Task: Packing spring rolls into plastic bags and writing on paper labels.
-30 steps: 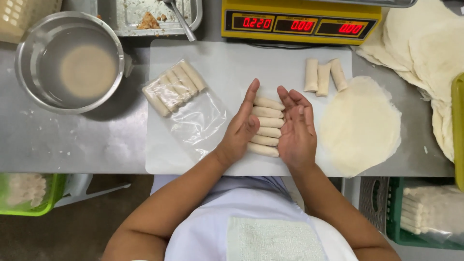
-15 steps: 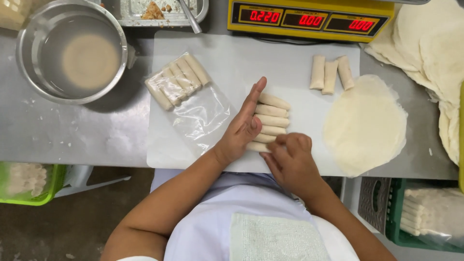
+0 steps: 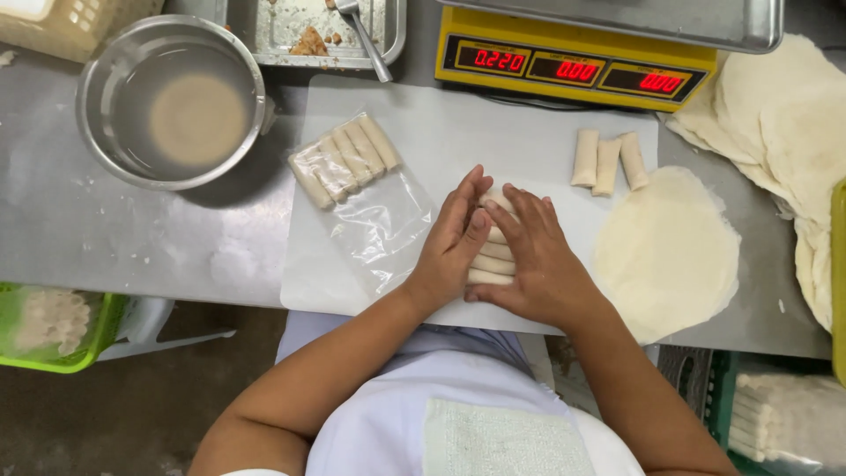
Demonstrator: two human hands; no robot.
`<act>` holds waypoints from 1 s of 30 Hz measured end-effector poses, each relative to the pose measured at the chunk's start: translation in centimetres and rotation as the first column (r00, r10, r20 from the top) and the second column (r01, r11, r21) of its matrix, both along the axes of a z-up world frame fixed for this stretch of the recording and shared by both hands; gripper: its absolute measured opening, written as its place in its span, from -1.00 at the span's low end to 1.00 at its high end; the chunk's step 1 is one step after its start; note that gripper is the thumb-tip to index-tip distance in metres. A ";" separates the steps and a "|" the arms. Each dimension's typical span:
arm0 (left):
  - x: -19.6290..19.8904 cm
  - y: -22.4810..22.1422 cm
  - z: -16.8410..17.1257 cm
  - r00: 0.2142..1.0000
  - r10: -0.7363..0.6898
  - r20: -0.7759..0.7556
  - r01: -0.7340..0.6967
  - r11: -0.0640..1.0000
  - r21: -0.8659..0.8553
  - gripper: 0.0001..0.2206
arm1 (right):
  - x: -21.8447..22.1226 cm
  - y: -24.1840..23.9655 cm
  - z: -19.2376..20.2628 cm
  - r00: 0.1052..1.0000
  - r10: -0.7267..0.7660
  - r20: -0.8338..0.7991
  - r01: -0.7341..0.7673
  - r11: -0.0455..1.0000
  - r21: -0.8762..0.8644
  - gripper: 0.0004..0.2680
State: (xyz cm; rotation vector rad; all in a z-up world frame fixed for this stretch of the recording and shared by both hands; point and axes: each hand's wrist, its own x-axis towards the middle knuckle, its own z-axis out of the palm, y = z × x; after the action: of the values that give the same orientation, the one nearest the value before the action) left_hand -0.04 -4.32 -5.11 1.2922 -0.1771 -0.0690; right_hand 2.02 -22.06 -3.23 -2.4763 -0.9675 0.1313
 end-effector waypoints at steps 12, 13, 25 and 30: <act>0.1 -0.7 -1.0 0.999 0.045 -0.014 -0.047 0.973 -0.227 -0.37 | -0.3 0.1 -1.5 0.993 0.026 0.115 -0.043 0.988 0.146 -0.17; 0.1 -0.9 -1.1 0.999 0.050 -0.006 -0.050 0.969 -0.244 -0.36 | -0.5 0.3 -1.5 0.991 0.021 0.130 -0.041 0.987 0.152 -0.15; -0.8 -0.9 -0.6 0.970 0.122 0.208 -0.158 0.973 0.168 -0.35 | -0.4 0.3 -2.3 0.983 -0.029 0.181 -0.006 0.982 0.190 -0.23; 0.6 9.0 1.3 0.847 0.040 0.530 -0.459 0.558 0.691 -0.70 | -1.1 -2.6 -2.0 0.957 -0.154 0.247 0.110 0.977 0.183 -0.25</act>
State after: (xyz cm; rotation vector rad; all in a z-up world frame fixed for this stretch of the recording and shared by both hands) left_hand 0.51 4.70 -3.81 2.2481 -0.3902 0.4905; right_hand 0.92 -24.69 -5.23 -2.4310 -0.8709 -0.3147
